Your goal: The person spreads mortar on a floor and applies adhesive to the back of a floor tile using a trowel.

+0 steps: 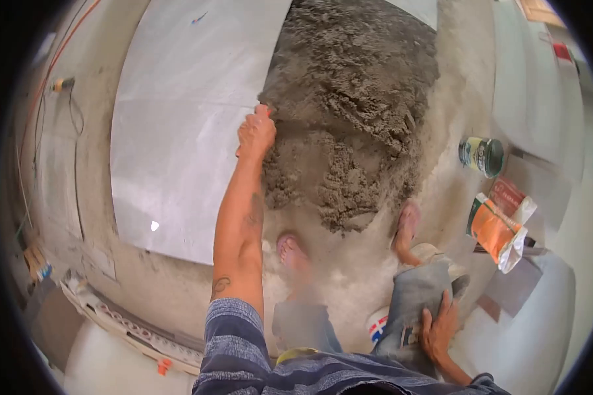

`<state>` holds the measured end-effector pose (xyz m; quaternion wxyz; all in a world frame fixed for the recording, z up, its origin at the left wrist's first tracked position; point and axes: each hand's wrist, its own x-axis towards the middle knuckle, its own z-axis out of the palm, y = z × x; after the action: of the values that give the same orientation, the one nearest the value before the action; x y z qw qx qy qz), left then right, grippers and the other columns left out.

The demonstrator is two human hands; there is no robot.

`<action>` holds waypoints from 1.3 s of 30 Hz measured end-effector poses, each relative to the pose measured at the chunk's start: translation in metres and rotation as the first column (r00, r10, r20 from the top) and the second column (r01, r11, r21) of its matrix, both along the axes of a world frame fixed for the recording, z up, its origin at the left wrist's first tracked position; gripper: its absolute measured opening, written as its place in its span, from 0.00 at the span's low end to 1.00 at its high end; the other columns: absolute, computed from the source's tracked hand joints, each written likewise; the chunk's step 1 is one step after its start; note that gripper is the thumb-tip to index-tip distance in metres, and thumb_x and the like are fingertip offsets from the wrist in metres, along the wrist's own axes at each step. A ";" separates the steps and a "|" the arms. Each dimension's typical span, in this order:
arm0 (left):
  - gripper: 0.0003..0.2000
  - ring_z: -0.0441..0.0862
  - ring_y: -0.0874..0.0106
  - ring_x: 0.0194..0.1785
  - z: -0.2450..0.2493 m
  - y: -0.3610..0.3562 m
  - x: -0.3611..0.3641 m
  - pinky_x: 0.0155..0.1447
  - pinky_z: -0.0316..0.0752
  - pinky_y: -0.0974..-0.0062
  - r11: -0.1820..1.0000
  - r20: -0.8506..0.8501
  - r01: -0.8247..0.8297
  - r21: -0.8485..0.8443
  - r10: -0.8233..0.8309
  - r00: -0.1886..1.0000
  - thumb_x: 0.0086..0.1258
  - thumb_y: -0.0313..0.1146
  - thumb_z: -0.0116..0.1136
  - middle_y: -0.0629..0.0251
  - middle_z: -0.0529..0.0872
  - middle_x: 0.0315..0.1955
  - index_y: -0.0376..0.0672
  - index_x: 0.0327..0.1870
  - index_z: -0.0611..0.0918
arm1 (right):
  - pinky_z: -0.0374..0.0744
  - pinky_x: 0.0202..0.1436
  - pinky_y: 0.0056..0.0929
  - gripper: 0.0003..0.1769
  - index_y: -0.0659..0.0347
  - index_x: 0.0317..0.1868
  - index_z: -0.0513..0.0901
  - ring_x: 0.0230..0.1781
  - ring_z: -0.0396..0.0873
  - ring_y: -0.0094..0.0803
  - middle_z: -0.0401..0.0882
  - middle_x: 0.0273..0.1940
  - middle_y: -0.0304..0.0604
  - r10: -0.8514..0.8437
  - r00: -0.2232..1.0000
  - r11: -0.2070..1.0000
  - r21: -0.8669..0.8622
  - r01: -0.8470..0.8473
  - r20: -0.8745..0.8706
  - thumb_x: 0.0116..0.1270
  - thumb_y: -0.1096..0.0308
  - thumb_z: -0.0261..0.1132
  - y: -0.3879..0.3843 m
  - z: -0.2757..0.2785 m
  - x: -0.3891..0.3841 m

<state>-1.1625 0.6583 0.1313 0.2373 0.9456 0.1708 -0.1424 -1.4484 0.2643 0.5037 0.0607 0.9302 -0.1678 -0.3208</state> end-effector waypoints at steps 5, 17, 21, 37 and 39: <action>0.14 0.83 0.43 0.44 -0.034 0.014 0.045 0.48 0.76 0.47 0.987 -0.022 0.132 0.087 -0.131 0.991 0.71 0.37 0.43 0.40 0.83 0.40 0.41 0.52 0.73 | 0.57 0.69 0.56 0.40 0.59 0.75 0.52 0.66 0.58 0.65 0.56 0.67 0.71 -0.255 0.961 0.967 -0.008 0.255 -0.112 0.67 0.61 0.60 -0.002 -0.027 -0.063; 0.22 0.79 0.39 0.49 0.000 -0.158 -0.014 0.52 0.73 0.48 0.918 -0.207 0.026 -0.396 -0.118 0.971 0.68 0.42 0.51 0.35 0.81 0.44 0.33 0.54 0.68 | 0.57 0.67 0.58 0.42 0.61 0.75 0.52 0.66 0.58 0.66 0.56 0.67 0.70 -0.485 0.858 0.870 0.001 0.492 -0.166 0.64 0.61 0.61 -0.021 -0.048 -0.127; 0.23 0.76 0.37 0.56 -0.010 -0.273 0.005 0.60 0.70 0.49 0.837 -0.228 -0.146 -0.528 0.026 0.973 0.67 0.40 0.49 0.26 0.78 0.46 0.28 0.54 0.66 | 0.56 0.68 0.58 0.41 0.62 0.74 0.55 0.66 0.57 0.65 0.56 0.67 0.70 -0.513 0.846 0.854 0.016 0.520 -0.146 0.64 0.61 0.61 -0.029 -0.051 -0.129; 0.21 0.85 0.53 0.30 -0.036 -0.228 0.076 0.35 0.79 0.58 0.843 -0.266 -0.261 -0.471 0.147 0.953 0.66 0.41 0.50 0.44 0.85 0.30 0.27 0.47 0.73 | 0.56 0.69 0.55 0.39 0.64 0.72 0.58 0.66 0.59 0.63 0.62 0.64 0.66 -0.592 0.802 0.794 0.109 0.598 -0.084 0.62 0.62 0.60 -0.069 -0.042 -0.148; 0.16 0.80 0.63 0.20 -0.038 -0.229 0.096 0.22 0.73 0.64 0.774 -0.263 -0.368 -0.516 0.265 0.928 0.66 0.37 0.49 0.53 0.81 0.20 0.28 0.34 0.77 | 0.56 0.66 0.58 0.40 0.63 0.73 0.56 0.66 0.57 0.64 0.59 0.65 0.68 -0.611 0.786 0.777 0.118 0.618 -0.095 0.63 0.61 0.60 -0.076 -0.040 -0.151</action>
<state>-1.0664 0.4293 0.0933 0.5065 0.7763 0.2991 -0.2264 -1.5994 0.1886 0.4636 -0.1097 0.8178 -0.4371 -0.3579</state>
